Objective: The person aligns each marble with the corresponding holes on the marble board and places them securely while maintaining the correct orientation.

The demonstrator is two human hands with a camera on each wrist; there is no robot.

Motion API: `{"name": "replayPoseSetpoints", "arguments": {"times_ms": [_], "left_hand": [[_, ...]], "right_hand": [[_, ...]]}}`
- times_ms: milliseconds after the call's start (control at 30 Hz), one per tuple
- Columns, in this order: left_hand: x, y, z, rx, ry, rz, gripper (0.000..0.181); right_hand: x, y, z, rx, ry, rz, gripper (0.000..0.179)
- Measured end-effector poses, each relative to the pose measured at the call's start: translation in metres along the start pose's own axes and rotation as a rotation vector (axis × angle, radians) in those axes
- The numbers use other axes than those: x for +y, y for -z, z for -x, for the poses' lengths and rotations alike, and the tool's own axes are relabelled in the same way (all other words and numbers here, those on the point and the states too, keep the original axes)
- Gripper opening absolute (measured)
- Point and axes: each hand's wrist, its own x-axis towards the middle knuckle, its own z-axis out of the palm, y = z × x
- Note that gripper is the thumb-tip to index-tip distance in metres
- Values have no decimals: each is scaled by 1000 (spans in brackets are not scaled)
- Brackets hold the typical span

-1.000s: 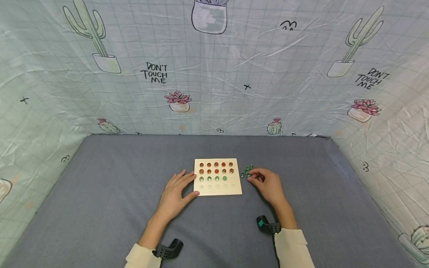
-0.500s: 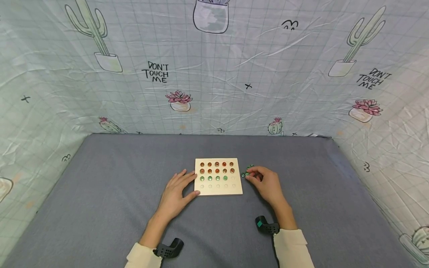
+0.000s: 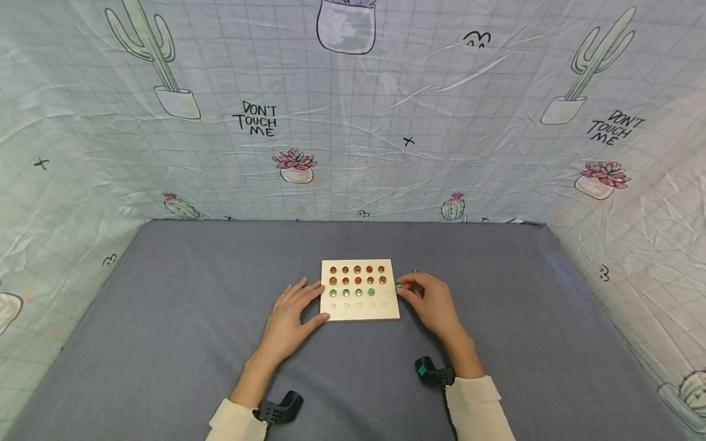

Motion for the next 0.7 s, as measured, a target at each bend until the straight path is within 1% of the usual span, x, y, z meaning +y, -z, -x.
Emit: {"name": "replayPoseSetpoints", "arguments": {"times_ms": [167, 533, 700], "left_hand": [[1, 1, -1, -2, 5, 5, 56], [3, 3, -2, -16, 20, 1, 56], [2, 2, -2, -17, 24, 0, 56]], "right_hand": [[-3, -5, 0, -17, 29, 2, 16], [-7, -13, 0, -49, 24, 15, 16], [-9, -15, 0, -52, 43, 14, 17]]}}
